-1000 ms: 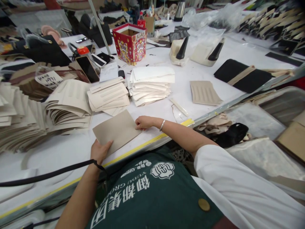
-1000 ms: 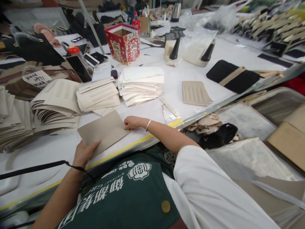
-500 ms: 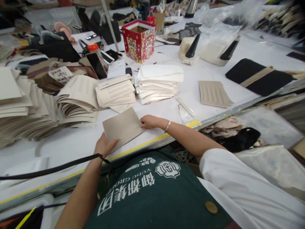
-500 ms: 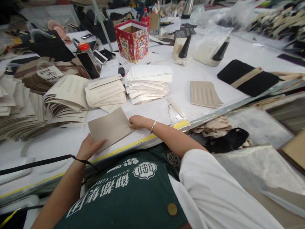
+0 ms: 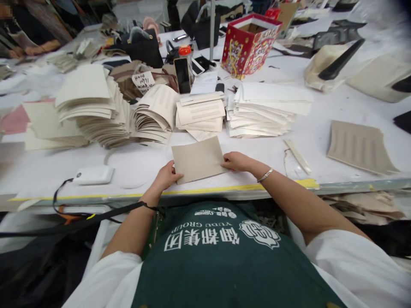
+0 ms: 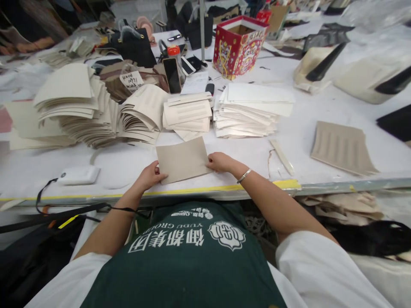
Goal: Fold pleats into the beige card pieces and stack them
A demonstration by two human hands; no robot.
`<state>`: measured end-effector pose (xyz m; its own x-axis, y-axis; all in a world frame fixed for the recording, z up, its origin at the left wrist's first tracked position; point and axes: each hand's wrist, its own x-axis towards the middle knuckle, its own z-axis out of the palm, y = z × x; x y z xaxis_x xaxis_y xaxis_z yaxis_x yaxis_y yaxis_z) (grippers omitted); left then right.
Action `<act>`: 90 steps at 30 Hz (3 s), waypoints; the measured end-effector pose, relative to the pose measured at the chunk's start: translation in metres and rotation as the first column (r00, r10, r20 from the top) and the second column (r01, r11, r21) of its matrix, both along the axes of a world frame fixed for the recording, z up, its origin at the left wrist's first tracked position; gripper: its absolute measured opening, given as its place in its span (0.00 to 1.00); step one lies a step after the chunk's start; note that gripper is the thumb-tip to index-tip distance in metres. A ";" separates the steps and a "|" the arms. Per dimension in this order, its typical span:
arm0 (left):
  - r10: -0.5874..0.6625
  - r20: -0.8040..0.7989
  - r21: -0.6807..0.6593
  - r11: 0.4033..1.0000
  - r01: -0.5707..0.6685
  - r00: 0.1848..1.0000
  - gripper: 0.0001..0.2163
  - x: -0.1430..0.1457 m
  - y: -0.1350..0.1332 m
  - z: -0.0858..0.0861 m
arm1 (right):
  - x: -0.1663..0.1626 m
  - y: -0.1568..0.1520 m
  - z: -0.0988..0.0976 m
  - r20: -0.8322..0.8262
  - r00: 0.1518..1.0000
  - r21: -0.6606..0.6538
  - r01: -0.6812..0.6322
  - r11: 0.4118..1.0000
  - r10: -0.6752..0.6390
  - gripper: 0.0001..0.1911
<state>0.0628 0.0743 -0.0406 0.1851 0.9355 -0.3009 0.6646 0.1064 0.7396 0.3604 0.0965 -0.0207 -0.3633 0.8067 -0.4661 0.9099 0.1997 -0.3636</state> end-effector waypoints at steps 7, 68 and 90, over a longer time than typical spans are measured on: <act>-0.050 -0.131 0.020 0.998 0.053 0.990 0.22 0.002 -0.001 0.006 | -0.001 0.000 -0.002 0.000 1.000 -0.005 0.016 1.000 -0.016 0.10; -0.565 -0.659 0.239 0.469 0.850 0.497 0.18 0.108 0.003 -0.010 | 0.006 0.007 0.003 -0.113 0.993 -0.032 0.013 0.999 -0.017 0.09; -0.638 -0.592 0.229 0.452 0.862 0.492 0.19 0.120 0.009 -0.010 | 0.025 0.061 -0.012 -0.436 0.898 -0.336 -0.101 0.937 -0.060 0.11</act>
<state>0.1827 0.0831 -0.0507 0.8612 0.4921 -0.1274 0.5082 -0.8372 0.2019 0.3853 0.1573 -0.0326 -0.6070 0.6163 -0.5017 0.6415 0.0073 -0.7671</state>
